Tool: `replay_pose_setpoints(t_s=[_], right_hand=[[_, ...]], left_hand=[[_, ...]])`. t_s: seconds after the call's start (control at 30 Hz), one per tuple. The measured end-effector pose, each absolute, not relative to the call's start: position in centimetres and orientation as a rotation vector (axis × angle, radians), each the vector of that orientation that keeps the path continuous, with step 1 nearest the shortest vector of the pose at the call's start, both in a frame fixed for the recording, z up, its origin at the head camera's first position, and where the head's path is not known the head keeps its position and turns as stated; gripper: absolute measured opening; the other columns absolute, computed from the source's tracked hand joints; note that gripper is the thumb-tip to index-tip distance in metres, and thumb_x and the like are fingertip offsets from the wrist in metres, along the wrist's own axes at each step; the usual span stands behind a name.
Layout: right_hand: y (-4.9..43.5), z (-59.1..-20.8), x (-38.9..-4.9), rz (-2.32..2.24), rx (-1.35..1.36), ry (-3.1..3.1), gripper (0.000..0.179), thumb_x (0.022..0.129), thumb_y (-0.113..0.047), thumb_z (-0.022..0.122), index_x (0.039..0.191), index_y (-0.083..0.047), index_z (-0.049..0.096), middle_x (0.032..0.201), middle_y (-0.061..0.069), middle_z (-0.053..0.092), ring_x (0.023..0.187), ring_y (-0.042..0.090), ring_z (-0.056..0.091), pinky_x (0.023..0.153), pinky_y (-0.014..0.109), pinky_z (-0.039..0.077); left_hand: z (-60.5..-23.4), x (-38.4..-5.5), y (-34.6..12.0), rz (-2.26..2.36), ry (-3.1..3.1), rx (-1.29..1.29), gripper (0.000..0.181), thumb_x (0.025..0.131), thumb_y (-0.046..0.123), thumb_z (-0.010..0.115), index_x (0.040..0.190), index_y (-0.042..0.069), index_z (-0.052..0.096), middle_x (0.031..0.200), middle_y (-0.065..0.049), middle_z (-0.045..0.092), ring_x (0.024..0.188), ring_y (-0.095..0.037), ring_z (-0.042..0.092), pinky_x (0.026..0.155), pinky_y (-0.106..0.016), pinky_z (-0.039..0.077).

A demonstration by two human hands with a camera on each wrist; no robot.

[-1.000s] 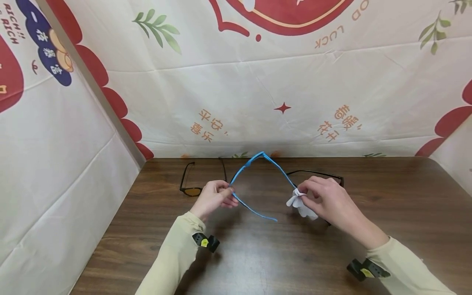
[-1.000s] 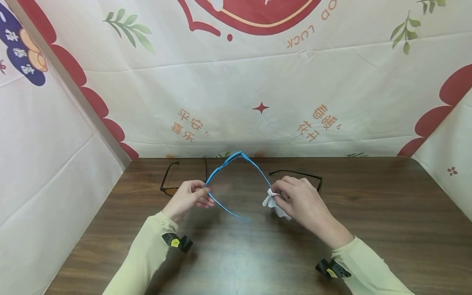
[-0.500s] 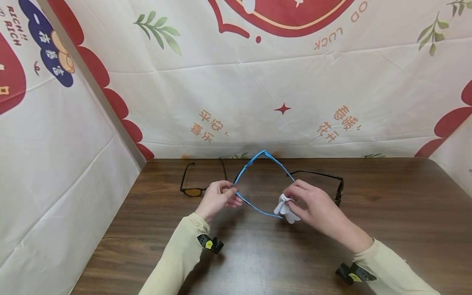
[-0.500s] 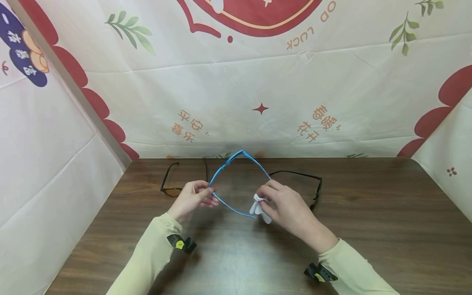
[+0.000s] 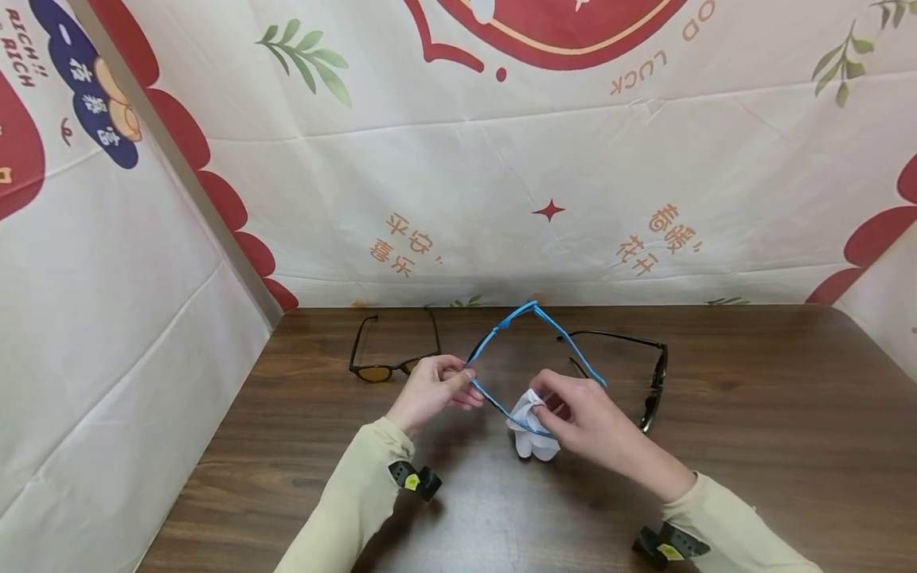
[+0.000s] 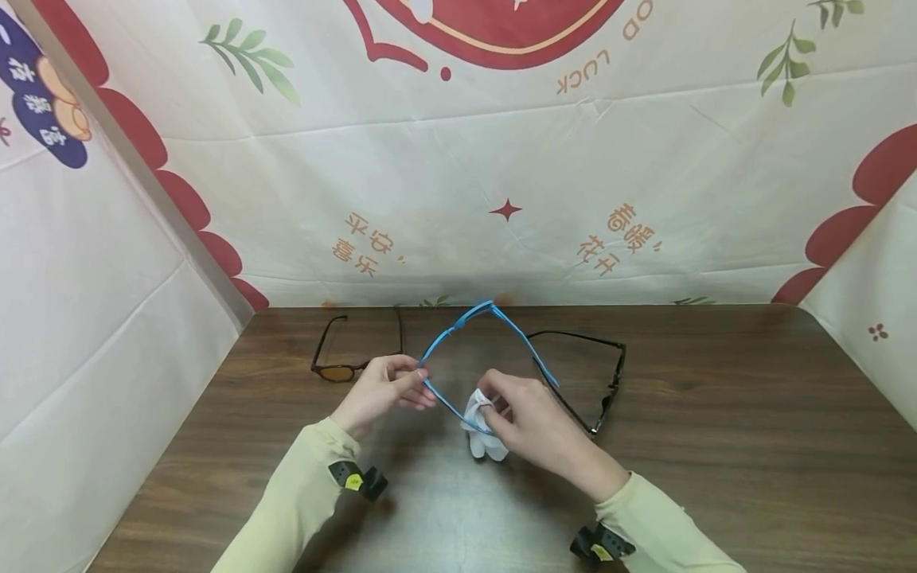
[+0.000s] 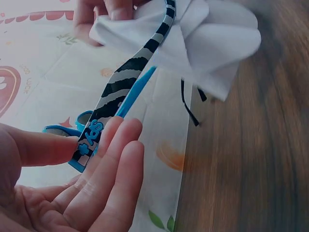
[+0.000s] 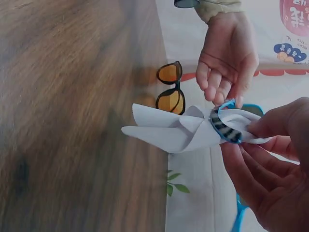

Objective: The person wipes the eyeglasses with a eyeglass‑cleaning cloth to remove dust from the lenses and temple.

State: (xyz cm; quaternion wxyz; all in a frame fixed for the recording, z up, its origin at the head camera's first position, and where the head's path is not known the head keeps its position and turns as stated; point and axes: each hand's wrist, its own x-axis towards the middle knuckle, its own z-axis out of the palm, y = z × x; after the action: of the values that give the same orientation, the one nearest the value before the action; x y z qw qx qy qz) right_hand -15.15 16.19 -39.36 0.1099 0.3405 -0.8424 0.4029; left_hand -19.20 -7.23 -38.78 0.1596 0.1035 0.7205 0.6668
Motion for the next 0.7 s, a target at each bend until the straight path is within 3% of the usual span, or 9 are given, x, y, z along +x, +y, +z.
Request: replay_pose_setpoints(t_s=[0.7], right_hand=[[14.0, -38.8, -15.3, 1.503, 0.848, -2.448, 0.021, 0.085, 0.010, 0.064, 0.097, -0.007, 0.060, 0.092, 0.002, 0.066, 0.082, 0.014, 0.067, 0.067, 0.026, 0.056]], left_hand=[[-38.7, -17.7, -5.9, 1.786, 2.053, 0.388, 0.027, 0.096, 0.003, 0.057, 0.114, -0.016, 0.054, 0.078, -0.022, 0.069, 0.074, -0.038, 0.069, 0.073, -0.051, 0.054]])
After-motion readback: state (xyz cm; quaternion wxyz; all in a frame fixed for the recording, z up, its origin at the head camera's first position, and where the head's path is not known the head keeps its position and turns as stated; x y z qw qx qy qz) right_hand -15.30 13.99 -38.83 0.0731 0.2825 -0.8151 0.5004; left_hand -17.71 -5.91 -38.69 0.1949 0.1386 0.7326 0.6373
